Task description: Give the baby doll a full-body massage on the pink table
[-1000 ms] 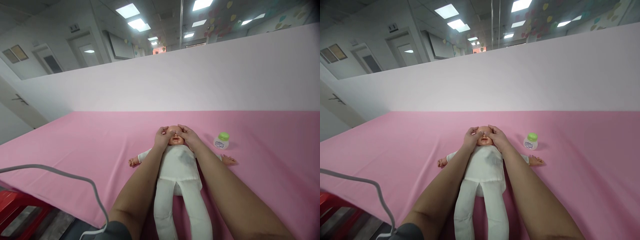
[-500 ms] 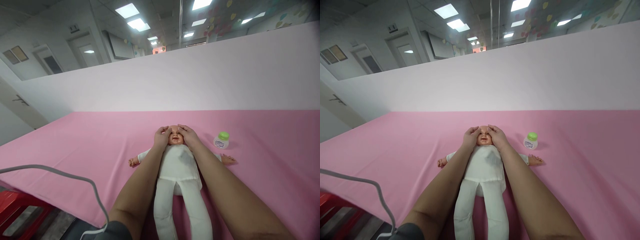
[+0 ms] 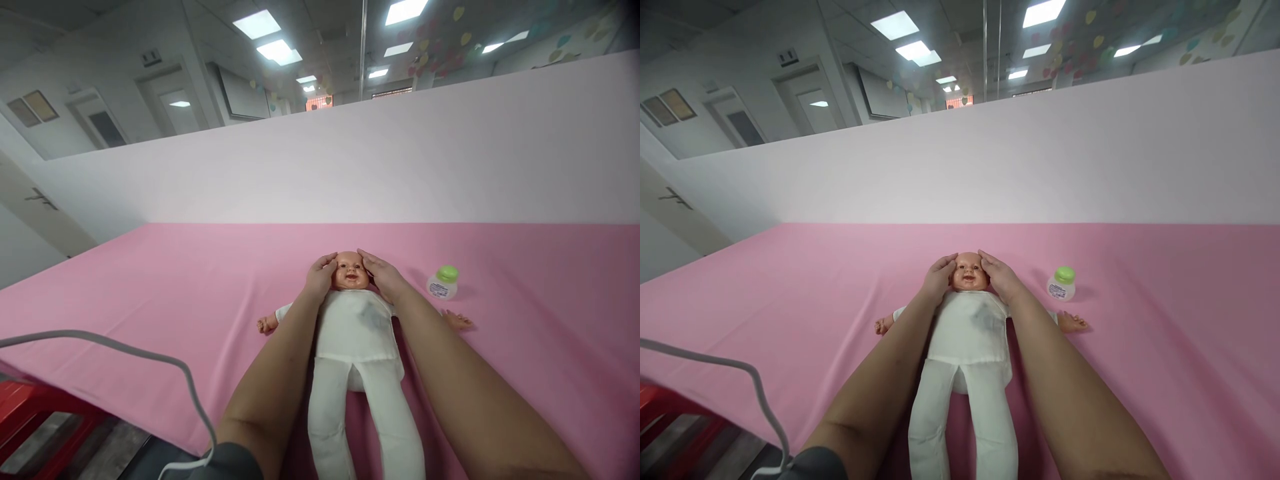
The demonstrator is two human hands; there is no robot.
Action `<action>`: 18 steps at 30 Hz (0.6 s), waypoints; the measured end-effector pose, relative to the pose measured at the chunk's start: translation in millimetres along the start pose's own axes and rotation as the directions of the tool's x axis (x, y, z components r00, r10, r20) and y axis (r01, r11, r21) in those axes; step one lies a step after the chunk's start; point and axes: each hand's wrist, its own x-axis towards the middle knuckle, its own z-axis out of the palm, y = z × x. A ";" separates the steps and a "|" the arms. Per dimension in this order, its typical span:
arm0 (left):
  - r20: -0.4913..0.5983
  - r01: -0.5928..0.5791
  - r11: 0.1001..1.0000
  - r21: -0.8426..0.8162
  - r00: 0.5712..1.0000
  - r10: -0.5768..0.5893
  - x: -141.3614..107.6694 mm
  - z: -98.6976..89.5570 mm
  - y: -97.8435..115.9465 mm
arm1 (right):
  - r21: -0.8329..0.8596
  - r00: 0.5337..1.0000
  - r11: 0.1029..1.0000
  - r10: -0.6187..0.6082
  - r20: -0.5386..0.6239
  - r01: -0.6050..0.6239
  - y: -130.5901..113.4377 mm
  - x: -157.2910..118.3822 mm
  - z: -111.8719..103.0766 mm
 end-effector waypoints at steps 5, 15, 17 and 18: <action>0.213 -0.047 0.975 0.218 0.977 -0.001 -13.7 -20.4 19.0 | -0.233 0.992 0.971 -0.024 0.124 0.053 -12.3 -13.7 -9.9; 0.245 -0.178 0.858 0.482 0.967 0.063 -17.7 -22.1 21.6 | -0.431 0.993 0.899 -0.038 0.114 0.084 -18.8 -29.3 -3.4; 0.241 -0.156 0.873 0.461 0.969 0.046 -18.1 -21.4 21.2 | -0.423 0.992 0.901 -0.053 0.119 0.099 -18.9 -29.6 -3.2; 0.237 -0.143 0.880 0.452 0.971 0.036 -18.3 -21.2 21.1 | -0.416 0.991 0.903 -0.058 0.123 0.105 -18.9 -29.6 -3.5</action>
